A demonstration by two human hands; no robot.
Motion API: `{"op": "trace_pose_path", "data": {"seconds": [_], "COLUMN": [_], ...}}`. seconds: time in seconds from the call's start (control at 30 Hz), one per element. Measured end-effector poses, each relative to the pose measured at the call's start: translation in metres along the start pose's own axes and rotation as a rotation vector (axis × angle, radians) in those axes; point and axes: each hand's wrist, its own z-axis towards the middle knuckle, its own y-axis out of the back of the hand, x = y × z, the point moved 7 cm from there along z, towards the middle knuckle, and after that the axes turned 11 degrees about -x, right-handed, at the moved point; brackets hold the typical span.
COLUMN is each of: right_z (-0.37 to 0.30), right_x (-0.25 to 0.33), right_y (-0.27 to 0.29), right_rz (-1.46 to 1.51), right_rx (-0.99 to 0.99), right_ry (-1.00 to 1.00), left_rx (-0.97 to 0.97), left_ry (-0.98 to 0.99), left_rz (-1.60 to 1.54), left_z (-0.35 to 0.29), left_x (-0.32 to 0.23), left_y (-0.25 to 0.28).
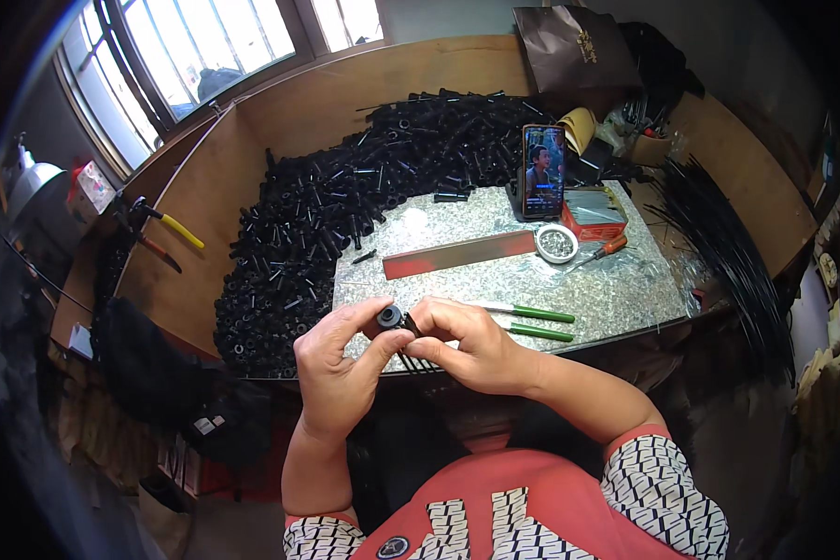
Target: The recorder is measuring, bundling, and trimming black rods or cables at a manufacturing workstation.
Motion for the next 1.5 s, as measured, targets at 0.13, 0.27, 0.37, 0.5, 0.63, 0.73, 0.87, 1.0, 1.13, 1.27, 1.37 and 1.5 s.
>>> {"op": "trace_pose_path", "data": {"seconds": [0.13, 0.27, 0.37, 0.5, 0.63, 0.73, 0.87, 1.0, 1.13, 1.27, 1.37, 1.5], "right_z": [-0.003, -0.005, -0.005, -0.007, -0.011, -0.013, -0.023, -0.041, -0.053, -0.058, -0.061, -0.072], "right_x": [-0.001, 0.000, -0.014, -0.022, -0.026, -0.023, -0.022, -0.043, -0.048, -0.043, -0.042, -0.055], "right_y": [-0.004, -0.002, -0.008, -0.007, -0.012, -0.016, -0.015, -0.001, 0.020, 0.045, 0.065, 0.093], "right_rz": [-0.033, -0.058, 0.040, 0.023, -0.143, -0.227, -0.246, -0.265, -0.355, -0.614, -0.831, -1.129], "right_rx": [0.121, 0.142, 0.137, 0.067, 0.022, 0.034, 0.108, 0.126, 0.098, 0.054, 0.015, 0.017], "right_ry": [-0.072, -0.042, -0.268, -0.185, -0.036, 0.081, 0.093, -0.155, -0.187, -0.044, 0.027, 0.040], "left_rx": [0.137, 0.263, 0.270, 0.146, 0.027, -0.037, -0.095, -0.160, -0.161, -0.194, -0.131, -0.137], "left_ry": [-0.035, 0.002, -0.019, -0.060, -0.068, -0.126, -0.114, -0.166, -0.177, -0.088, -0.076, 0.124], "left_rz": [-0.037, -0.106, -0.085, 0.028, 0.196, 0.244, 0.187, 0.192, 0.169, 0.041, -0.051, -0.382], "left_z": [0.000, -0.001, -0.007, -0.029, -0.037, -0.042, -0.050, -0.051, -0.058, -0.063, -0.065, -0.067], "left_x": [0.004, -0.003, -0.004, -0.006, 0.005, 0.014, 0.042, 0.050, 0.059, 0.063, 0.061, 0.065], "left_y": [0.002, -0.005, -0.002, -0.019, -0.024, -0.023, -0.017, -0.017, -0.017, -0.015, -0.018, -0.024]}}
